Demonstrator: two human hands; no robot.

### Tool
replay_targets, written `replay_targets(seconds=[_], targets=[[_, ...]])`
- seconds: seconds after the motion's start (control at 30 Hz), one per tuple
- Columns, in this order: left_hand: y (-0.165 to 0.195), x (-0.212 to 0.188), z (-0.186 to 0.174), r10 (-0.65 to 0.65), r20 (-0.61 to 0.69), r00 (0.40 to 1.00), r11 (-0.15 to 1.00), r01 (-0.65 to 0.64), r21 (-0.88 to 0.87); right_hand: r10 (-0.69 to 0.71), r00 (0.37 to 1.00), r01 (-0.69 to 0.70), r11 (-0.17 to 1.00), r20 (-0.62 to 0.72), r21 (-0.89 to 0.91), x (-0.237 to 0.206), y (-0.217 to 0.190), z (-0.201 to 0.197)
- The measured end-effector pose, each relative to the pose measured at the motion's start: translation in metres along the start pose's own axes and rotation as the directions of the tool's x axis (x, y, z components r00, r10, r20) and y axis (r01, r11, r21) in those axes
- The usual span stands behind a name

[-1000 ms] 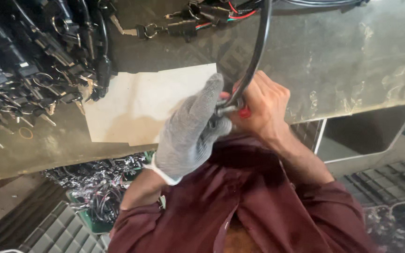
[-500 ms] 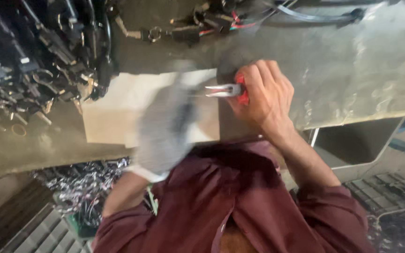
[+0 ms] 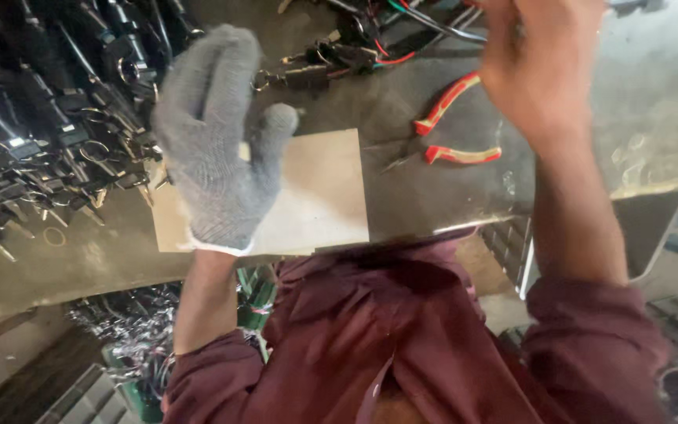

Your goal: The person repeatedly picks up black wire harnesses with connectors, positions them on a workbench, and uses red-handled pliers to crimp the connector housing. After each crimp, the person places the finished harness aside and picks up the next one from a pile.

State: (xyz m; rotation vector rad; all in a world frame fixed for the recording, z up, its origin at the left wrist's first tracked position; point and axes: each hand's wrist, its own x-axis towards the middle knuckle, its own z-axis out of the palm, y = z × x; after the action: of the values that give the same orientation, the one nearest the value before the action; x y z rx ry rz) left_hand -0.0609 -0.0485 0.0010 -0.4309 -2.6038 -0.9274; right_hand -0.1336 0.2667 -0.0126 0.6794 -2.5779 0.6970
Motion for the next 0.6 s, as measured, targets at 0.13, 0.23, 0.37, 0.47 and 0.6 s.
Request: replay_targets(seconds=[0.13,0.23,0.37,0.47,0.6], targets=[[0.018,0.008,0.011,0.135,-0.089,0.987,0.963,-0.152,-0.224,-0.199,0.978,0.208,0.918,-0.062,0.339,-0.024,-0.025,-0.046],[0.043,0.011,0.015,0.026,0.465,0.885,0.921,0.16,-0.356,-0.088,0.974,0.14,0.958,-0.208,0.25,-0.032,-0.042,-0.046],[0.073,-0.018,0.042,-0.078,0.461,0.884,0.498,0.435,-0.75,0.509,0.851,-0.29,0.662,-0.13,0.691,-0.063,-0.065,0.006],[0.058,-0.056,0.063,0.025,0.608,0.794,0.328,0.568,-0.755,0.445,0.814,-0.369,-0.1,0.374,0.924,-0.084,-0.081,0.025],[0.047,-0.077,0.095,-0.211,0.573,0.792,-0.088,0.568,-0.818,0.381,0.873,-0.205,-0.28,0.304,0.938,-0.069,-0.121,0.006]])
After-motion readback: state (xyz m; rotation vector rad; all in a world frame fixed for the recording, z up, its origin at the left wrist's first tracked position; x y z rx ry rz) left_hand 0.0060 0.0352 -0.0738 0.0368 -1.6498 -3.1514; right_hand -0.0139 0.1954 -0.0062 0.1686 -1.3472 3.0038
